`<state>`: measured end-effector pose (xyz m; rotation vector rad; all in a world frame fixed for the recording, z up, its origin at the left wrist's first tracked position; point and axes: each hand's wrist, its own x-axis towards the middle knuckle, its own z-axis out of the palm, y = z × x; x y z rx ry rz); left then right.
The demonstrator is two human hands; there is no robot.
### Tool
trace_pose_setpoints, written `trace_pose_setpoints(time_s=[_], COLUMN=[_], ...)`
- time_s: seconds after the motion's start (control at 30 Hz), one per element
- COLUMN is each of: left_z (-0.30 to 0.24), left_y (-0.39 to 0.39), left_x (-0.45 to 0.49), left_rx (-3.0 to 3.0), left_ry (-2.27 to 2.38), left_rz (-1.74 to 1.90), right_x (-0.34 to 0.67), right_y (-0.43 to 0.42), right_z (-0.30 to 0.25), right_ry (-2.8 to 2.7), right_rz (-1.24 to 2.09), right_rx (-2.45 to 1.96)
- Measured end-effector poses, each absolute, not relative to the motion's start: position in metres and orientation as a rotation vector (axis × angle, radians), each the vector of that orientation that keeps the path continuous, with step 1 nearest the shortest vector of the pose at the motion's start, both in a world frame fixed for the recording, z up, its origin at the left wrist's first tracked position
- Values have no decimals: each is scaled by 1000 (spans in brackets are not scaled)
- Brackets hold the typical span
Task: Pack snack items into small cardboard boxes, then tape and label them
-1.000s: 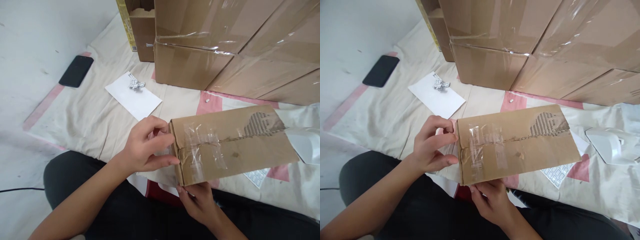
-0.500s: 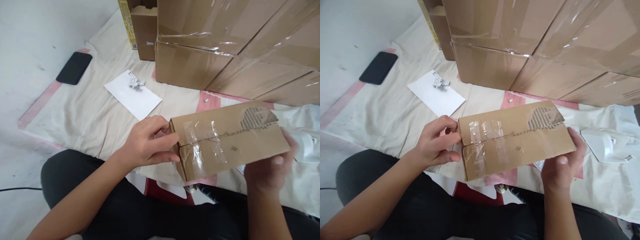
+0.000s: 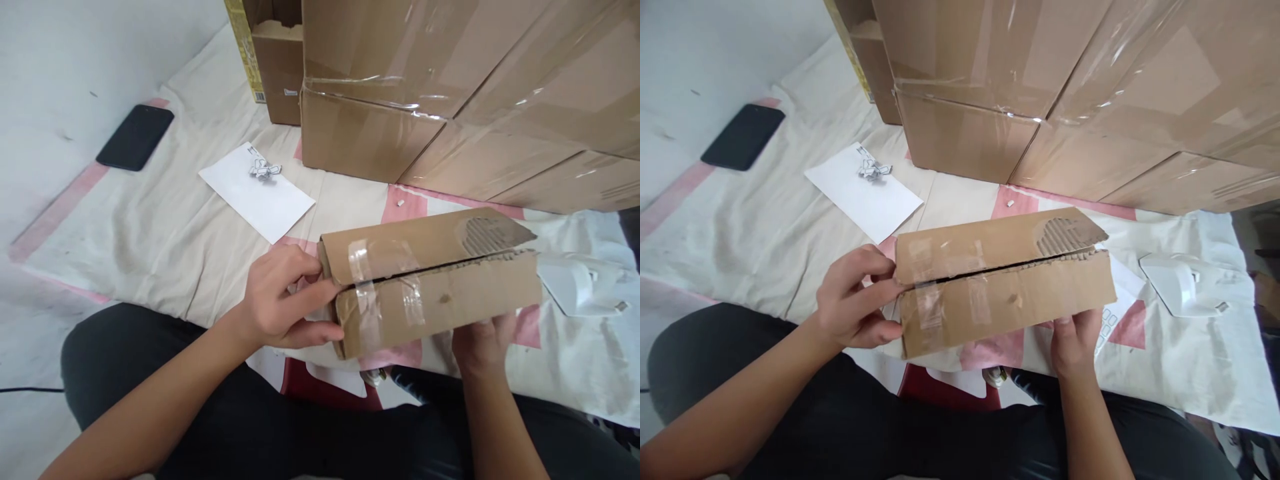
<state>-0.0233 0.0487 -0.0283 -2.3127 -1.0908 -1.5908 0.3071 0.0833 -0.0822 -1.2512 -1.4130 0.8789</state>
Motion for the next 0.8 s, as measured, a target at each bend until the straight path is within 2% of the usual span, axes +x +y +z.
trace_pose_setpoints(time_s=[0.33, 0.53, 0.8], left_z=[-10, -3, 23], left_y=[38, 35, 39], left_x=[-15, -18, -15], left_rx=[-2211, -2060, -2338], left_ry=[-1344, -1623, -1920], left_rz=[-1859, -1826, -1689], right_x=[302, 299, 283], right_y=[78, 79, 83], right_z=[-86, -86, -75], right_ry=[-1324, -1341, -1243], right_rz=[836, 790, 742], right_rx=[-1255, -1248, -1278])
